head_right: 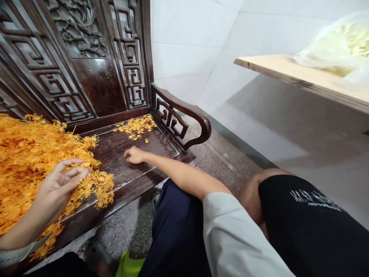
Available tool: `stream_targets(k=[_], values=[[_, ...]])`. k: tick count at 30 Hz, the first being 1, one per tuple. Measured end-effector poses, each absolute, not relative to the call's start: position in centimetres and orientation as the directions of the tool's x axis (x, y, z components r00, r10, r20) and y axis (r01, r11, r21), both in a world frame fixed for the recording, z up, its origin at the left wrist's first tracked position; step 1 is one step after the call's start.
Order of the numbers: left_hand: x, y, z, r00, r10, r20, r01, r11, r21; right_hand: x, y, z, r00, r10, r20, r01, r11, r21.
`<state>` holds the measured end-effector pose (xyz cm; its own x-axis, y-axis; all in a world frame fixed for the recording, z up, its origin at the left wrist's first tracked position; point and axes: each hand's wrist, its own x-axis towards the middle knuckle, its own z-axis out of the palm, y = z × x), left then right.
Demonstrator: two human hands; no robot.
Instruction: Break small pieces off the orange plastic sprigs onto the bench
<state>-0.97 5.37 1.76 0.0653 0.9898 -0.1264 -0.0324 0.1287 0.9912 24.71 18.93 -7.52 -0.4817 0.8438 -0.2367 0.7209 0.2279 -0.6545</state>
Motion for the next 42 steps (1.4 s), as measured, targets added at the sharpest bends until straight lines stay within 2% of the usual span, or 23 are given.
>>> stream_targets(k=[3, 5, 10, 12, 17, 20, 23, 25, 26, 28, 30, 32, 36, 42], values=[[-1.1, 5.2, 1.6, 0.089, 0.990, -0.114, -0.025, 0.116, 0.993, 25.5, 19.8, -7.2, -0.352, 0.922, -0.162, 0.770, 0.187, -0.611], [-1.2, 5.1, 1.5, 0.083, 0.988, -0.132, -0.024, 0.134, 0.991, 26.1, 19.9, -6.7, -0.332, 0.930, -0.156, 0.783, 0.180, -0.596], [-1.2, 5.0, 1.3, 0.081, 0.989, -0.127, -0.067, 0.133, 0.989, 26.5, 19.4, -5.7, -0.349, 0.893, -0.284, 0.822, 0.147, -0.550], [-1.1, 5.0, 1.3, 0.095, 0.990, -0.103, -0.057, 0.109, 0.992, 27.0, 19.5, -5.1, -0.248, 0.903, -0.350, 0.876, 0.055, -0.480], [-1.4, 5.1, 1.3, 0.057, 0.997, -0.057, 0.009, 0.057, 0.998, 30.5, 20.7, -3.1, 0.162, 0.898, -0.409, 0.923, -0.284, -0.258], [-1.6, 5.1, 1.4, 0.034, 0.996, -0.082, 0.010, 0.081, 0.997, 32.5, 20.6, -2.0, 0.251, 0.876, -0.412, 0.905, -0.363, -0.221], [-1.2, 4.9, 1.7, -0.024, 0.996, -0.086, -0.031, 0.085, 0.996, 32.5, 19.5, -1.3, 0.118, 0.908, -0.403, 0.917, -0.255, -0.306], [-0.8, 4.6, 2.0, -0.051, 0.997, -0.056, -0.063, 0.053, 0.997, 31.1, 18.2, -0.8, -0.093, 0.914, -0.395, 0.895, -0.097, -0.436], [-0.6, 4.5, 2.2, -0.044, 0.998, -0.038, -0.067, 0.035, 0.997, 30.2, 17.5, -0.6, -0.237, 0.900, -0.366, 0.841, 0.001, -0.541], [-0.2, 4.4, 2.3, -0.027, 1.000, 0.000, -0.098, -0.002, 0.995, 28.2, 15.8, 0.0, -0.516, 0.831, -0.208, 0.606, 0.182, -0.775], [-0.2, 4.6, 2.2, 0.017, 0.999, 0.043, -0.109, -0.041, 0.993, 26.5, 14.1, 0.8, -0.667, 0.745, 0.008, 0.303, 0.280, -0.911], [-0.4, 4.9, 2.0, 0.052, 0.995, 0.083, -0.100, -0.078, 0.992, 25.1, 12.5, 1.7, -0.707, 0.695, 0.133, 0.152, 0.333, -0.931], [-0.5, 5.0, 1.9, 0.096, 0.985, 0.142, -0.095, -0.133, 0.987, 23.5, 10.4, 3.0, -0.719, 0.655, 0.231, 0.109, 0.435, -0.894], [-0.4, 4.8, 2.3, 0.115, 0.978, 0.172, -0.081, -0.163, 0.983, 22.0, 9.7, 3.0, -0.606, 0.746, 0.276, 0.054, 0.385, -0.921]])
